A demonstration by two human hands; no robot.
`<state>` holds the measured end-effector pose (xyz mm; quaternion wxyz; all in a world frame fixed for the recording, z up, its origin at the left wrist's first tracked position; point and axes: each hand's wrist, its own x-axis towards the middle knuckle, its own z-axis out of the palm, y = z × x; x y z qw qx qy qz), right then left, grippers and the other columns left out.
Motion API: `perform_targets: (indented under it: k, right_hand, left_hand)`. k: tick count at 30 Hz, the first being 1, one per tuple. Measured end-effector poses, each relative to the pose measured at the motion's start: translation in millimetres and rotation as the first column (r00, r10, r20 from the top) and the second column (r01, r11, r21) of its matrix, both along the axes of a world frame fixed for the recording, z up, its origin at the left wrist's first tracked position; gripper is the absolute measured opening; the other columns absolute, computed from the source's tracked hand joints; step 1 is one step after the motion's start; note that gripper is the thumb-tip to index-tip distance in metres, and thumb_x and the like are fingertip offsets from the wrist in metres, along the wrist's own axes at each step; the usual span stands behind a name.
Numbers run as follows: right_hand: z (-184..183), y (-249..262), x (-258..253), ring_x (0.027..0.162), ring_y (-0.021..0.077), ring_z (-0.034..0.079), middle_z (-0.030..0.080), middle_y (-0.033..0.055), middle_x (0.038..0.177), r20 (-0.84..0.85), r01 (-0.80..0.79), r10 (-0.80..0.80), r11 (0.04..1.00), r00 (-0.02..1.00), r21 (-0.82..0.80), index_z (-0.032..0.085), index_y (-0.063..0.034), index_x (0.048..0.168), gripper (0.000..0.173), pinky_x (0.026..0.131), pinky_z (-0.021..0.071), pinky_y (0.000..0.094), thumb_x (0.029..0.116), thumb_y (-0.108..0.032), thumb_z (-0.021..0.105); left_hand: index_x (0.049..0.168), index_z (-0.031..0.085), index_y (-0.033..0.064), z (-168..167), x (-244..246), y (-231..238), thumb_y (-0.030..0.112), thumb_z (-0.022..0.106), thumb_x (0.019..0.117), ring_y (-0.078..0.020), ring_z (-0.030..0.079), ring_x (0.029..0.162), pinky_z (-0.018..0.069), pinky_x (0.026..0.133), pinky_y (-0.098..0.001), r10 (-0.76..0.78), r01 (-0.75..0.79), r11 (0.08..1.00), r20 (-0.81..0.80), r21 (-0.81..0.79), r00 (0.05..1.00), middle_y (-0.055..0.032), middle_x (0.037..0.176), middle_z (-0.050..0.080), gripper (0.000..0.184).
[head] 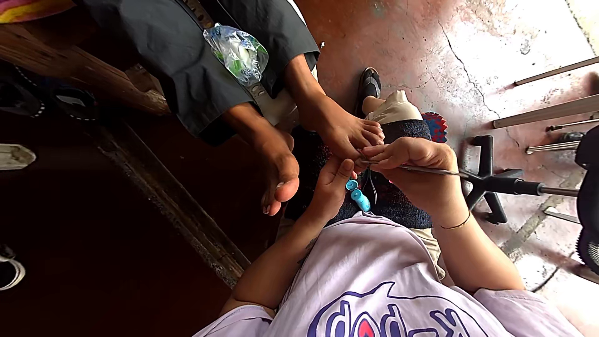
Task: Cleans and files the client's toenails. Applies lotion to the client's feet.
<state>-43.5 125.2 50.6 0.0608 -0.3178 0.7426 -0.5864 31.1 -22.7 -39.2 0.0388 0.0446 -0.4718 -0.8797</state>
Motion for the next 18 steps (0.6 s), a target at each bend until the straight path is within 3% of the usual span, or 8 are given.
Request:
perform_targets:
  k: [2,6,9,13,18]
  right_hand:
    - [-1.5,-3.2,3.3,0.096,0.0173,0.076,0.076,0.0105,0.091,-0.065,0.032,-0.029,0.998,0.997,0.052,0.068,0.0013,0.08,0.013,0.09,0.0631,0.0321,0.0799,0.013,0.072]
    - [0.5,0.5,0.1,0.096,0.0197,0.076,0.076,0.0113,0.091,-0.03,-0.003,0.004,1.0,1.0,0.029,0.066,0.0015,0.08,0.015,0.091,0.0638,0.0354,0.0798,0.015,0.072]
    - [-0.5,-3.2,4.1,0.097,0.0161,0.075,0.077,0.0116,0.093,-0.133,0.036,-0.023,0.994,0.991,0.099,0.071,0.002,0.081,0.009,0.089,0.0619,0.03,0.081,0.011,0.07]
    - [2.0,1.1,0.7,0.097,0.0176,0.076,0.076,0.011,0.091,-0.082,0.0,0.007,0.997,0.997,0.078,0.067,0.0008,0.078,0.014,0.091,0.0632,0.0323,0.0797,0.014,0.071]
    - [-1.8,-0.4,3.7,0.098,0.0166,0.075,0.077,0.0114,0.093,-0.152,0.028,-0.011,0.993,0.988,0.116,0.071,0.0006,0.079,0.01,0.09,0.062,0.0307,0.0815,0.01,0.07]
  left_hand:
    - [0.114,0.063,0.0207,-1.0,0.1,0.8,0.029,0.049,0.1078,-0.0002,0.062,0.096,0.0528,0.09,-0.0229,0.01,-0.01,1.0,0.003,-0.019,1.0,0.0111,0.103,0.065,0.018]
    - [0.115,0.063,0.0205,-0.3,-0.4,0.7,0.031,0.05,0.1073,-0.0009,0.063,0.097,0.0527,0.091,-0.0231,0.002,-0.002,1.0,0.002,-0.013,1.0,0.0104,0.104,0.066,0.019]
    - [0.114,0.063,0.0214,-0.8,-0.3,0.9,0.031,0.051,0.1068,-0.0004,0.063,0.098,0.0529,0.091,-0.0235,0.009,-0.008,1.0,0.012,-0.019,1.0,0.0114,0.104,0.067,0.017]
    - [0.113,0.063,0.0211,-0.3,-0.5,0.8,0.031,0.05,0.1072,-0.0007,0.062,0.097,0.0523,0.09,-0.0231,0.003,-0.003,1.0,0.007,-0.009,1.0,0.0108,0.103,0.066,0.017]
    - [0.112,0.064,0.0217,-1.0,-0.7,2.0,0.028,0.05,0.1073,-0.0006,0.063,0.097,0.0528,0.09,-0.0237,0.013,-0.013,1.0,0.017,-0.009,1.0,0.0111,0.103,0.067,0.016]
